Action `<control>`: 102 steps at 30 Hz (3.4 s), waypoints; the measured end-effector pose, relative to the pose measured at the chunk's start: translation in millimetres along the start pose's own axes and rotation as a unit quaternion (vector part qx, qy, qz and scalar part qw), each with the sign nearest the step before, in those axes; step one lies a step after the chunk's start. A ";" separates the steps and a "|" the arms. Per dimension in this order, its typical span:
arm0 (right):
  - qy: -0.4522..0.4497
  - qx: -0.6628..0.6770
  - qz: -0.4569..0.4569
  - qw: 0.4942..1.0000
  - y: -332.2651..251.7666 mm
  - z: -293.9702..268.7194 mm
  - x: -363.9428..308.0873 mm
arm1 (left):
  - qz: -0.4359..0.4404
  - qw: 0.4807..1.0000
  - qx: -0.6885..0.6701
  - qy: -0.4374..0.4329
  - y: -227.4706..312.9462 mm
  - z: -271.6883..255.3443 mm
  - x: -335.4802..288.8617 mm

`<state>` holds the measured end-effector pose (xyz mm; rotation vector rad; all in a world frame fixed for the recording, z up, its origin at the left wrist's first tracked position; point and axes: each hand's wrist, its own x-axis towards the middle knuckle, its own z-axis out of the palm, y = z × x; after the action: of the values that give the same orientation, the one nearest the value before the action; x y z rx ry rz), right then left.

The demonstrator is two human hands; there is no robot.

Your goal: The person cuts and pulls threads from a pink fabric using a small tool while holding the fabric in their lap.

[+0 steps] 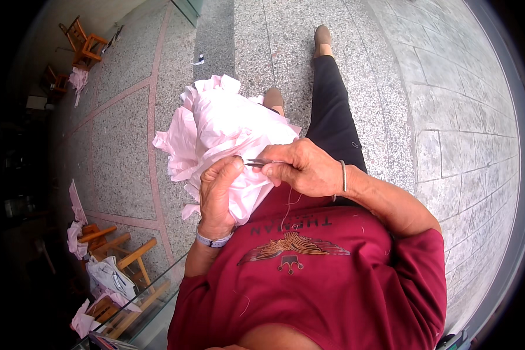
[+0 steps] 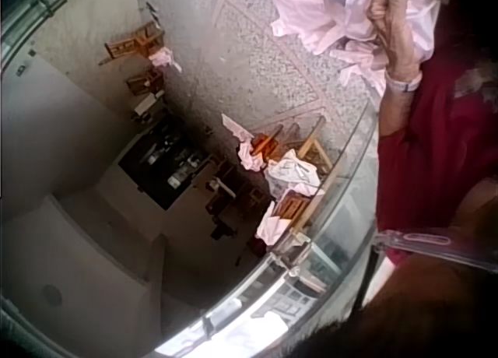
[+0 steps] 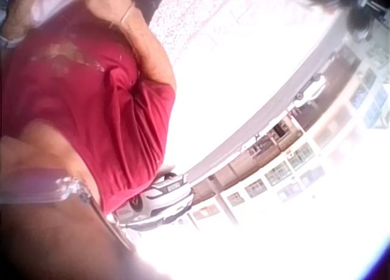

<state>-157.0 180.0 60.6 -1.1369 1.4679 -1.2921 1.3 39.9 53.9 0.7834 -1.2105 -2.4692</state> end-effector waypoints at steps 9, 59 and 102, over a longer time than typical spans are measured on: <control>-0.058 0.161 0.087 0.981 0.9 -8.0 4.9 | 0.049 0.996 0.080 -0.004 -3.1 2.8 0.5; 0.155 -0.470 -0.179 0.850 7.6 -13.2 36.0 | 0.068 0.962 0.266 0.004 -6.5 -4.1 9.5; 0.200 -0.343 -0.048 0.917 6.1 -63.8 -4.6 | 0.043 0.977 0.204 -0.036 4.3 -6.1 12.0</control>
<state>-218.5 198.8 61.3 -1.4481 2.3133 -1.1387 -4.8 27.7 50.1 0.7225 -1.7726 -2.2238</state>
